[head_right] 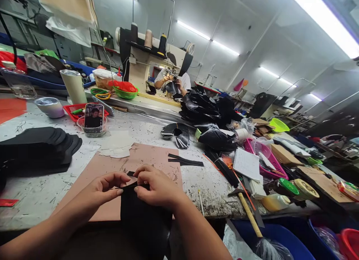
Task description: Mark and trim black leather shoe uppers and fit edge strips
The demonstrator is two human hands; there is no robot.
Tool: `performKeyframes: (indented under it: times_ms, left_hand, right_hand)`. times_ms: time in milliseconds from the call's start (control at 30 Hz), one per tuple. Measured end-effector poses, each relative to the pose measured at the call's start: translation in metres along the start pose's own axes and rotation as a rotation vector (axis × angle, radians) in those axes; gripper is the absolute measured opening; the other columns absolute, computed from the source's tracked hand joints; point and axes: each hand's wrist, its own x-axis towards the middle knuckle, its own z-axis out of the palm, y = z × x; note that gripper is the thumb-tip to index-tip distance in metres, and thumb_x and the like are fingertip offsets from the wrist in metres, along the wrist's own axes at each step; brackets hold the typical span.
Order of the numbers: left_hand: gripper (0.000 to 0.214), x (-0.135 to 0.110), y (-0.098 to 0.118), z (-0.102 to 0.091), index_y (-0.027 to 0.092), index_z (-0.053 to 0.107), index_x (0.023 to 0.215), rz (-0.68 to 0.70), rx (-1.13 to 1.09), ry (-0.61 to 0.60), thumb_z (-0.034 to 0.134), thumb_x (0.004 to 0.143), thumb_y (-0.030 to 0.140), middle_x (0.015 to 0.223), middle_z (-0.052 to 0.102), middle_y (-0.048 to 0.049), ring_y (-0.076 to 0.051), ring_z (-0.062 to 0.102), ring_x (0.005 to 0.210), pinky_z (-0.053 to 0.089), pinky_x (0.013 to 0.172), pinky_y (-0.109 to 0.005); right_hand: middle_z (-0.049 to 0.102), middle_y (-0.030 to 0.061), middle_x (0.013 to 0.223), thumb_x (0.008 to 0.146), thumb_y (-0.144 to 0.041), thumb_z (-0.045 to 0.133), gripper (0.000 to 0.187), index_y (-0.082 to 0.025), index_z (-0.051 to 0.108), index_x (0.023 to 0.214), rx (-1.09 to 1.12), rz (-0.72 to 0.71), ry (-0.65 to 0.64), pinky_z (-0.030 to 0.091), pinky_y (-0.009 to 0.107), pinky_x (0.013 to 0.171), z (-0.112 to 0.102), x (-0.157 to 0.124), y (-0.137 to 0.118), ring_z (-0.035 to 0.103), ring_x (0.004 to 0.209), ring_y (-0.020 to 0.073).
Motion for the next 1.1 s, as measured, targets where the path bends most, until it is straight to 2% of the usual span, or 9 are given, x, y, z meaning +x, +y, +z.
performKeyframes:
  times_ms: [167, 267, 400, 600, 700, 767, 867, 967, 1100]
  left_hand:
    - [0.018, 0.007, 0.013, -0.004, 0.017, 0.067, 0.071, -0.035, 0.213, -0.213, 0.068, 0.057, 0.028, 0.073, 0.065, -0.0022, -0.019, 0.056, 0.075, 0.042, 0.07, -0.029]
    - [0.011, 0.011, 0.014, -0.005, 0.018, 0.065, 0.062, -0.048, 0.251, -0.258, 0.067, 0.058, 0.028, 0.06, 0.059, 0.0016, -0.016, 0.052, 0.064, 0.039, 0.063, -0.025]
    - [0.013, 0.014, 0.013, -0.006, 0.018, 0.061, 0.059, -0.049, 0.259, -0.303, 0.067, 0.057, 0.03, 0.057, 0.055, 0.0031, -0.014, 0.048, 0.061, 0.037, 0.059, -0.023]
    - [0.021, 0.018, 0.019, -0.005, 0.02, 0.063, 0.078, 0.027, 0.395, -0.404, 0.062, 0.06, 0.031, 0.052, 0.039, 0.0065, -0.012, 0.037, 0.054, 0.029, 0.052, -0.021]
    - [0.019, 0.018, 0.028, -0.001, 0.019, 0.06, 0.077, 0.066, 0.468, -0.471, 0.06, 0.059, 0.025, 0.057, 0.041, 0.0059, -0.012, 0.038, 0.057, 0.03, 0.052, -0.021]
    - [0.011, 0.018, 0.033, 0.003, 0.019, 0.056, 0.065, 0.084, 0.492, -0.473, 0.06, 0.058, 0.025, 0.057, 0.043, 0.0051, -0.012, 0.039, 0.057, 0.03, 0.051, -0.021]
    - [0.016, 0.018, 0.037, 0.007, 0.019, 0.051, 0.055, 0.055, 0.503, -0.425, 0.061, 0.059, 0.031, 0.052, 0.042, 0.0051, -0.012, 0.037, 0.053, 0.028, 0.047, -0.02]
    - [0.015, 0.018, 0.037, 0.007, 0.018, 0.058, 0.058, 0.026, 0.526, -0.42, 0.062, 0.059, 0.033, 0.049, 0.042, 0.0054, -0.011, 0.037, 0.051, 0.026, 0.045, -0.019]
    - [0.016, 0.018, 0.036, 0.004, 0.02, 0.066, 0.071, -0.005, 0.53, -0.491, 0.061, 0.062, 0.033, 0.049, 0.044, 0.0053, -0.01, 0.036, 0.044, 0.026, 0.04, -0.019]
  right_hand:
    - [0.049, -0.0028, 0.066, 0.071, -0.015, 0.051, 0.008, -0.019, 0.046, 0.067, -0.14, 0.034, -0.019, 0.035, 0.021, 0.059, -0.001, -0.002, -0.006, 0.045, 0.063, 0.0106]
    - [0.051, -0.0024, 0.068, 0.071, -0.016, 0.053, 0.007, -0.018, 0.048, 0.067, -0.206, -0.003, 0.009, 0.034, 0.021, 0.061, -0.003, -0.004, -0.007, 0.045, 0.064, 0.0105]
    - [0.052, -0.0031, 0.065, 0.071, -0.018, 0.056, 0.01, -0.018, 0.049, 0.065, -0.25, -0.003, 0.015, 0.034, 0.024, 0.068, -0.007, -0.005, -0.005, 0.046, 0.063, 0.0103]
    - [0.052, -0.004, 0.061, 0.072, -0.019, 0.057, 0.011, -0.018, 0.049, 0.064, -0.311, -0.02, 0.0, 0.032, 0.026, 0.073, -0.009, -0.005, -0.005, 0.046, 0.064, 0.0111]
    - [0.054, -0.0036, 0.062, 0.073, -0.019, 0.055, 0.01, -0.017, 0.049, 0.066, -0.346, -0.042, -0.009, 0.031, 0.027, 0.074, -0.007, -0.006, -0.007, 0.046, 0.062, 0.0106]
    - [0.056, -0.0023, 0.065, 0.074, -0.02, 0.054, 0.008, -0.017, 0.05, 0.068, -0.371, -0.059, -0.018, 0.032, 0.028, 0.074, -0.006, -0.006, -0.008, 0.047, 0.062, 0.0107]
    - [0.058, -0.0014, 0.068, 0.073, -0.02, 0.054, 0.004, -0.017, 0.053, 0.07, -0.379, -0.077, -0.044, 0.032, 0.029, 0.077, -0.01, -0.008, -0.009, 0.049, 0.064, 0.0112]
    - [0.058, -0.0027, 0.065, 0.071, -0.02, 0.056, 0.003, -0.017, 0.055, 0.07, -0.366, -0.063, -0.068, 0.033, 0.029, 0.08, -0.018, -0.01, -0.007, 0.049, 0.063, 0.0107]
    - [0.059, -0.0032, 0.064, 0.071, -0.019, 0.055, 0.004, -0.016, 0.058, 0.071, -0.342, -0.06, -0.106, 0.034, 0.029, 0.08, -0.025, -0.01, -0.003, 0.05, 0.061, 0.0103]
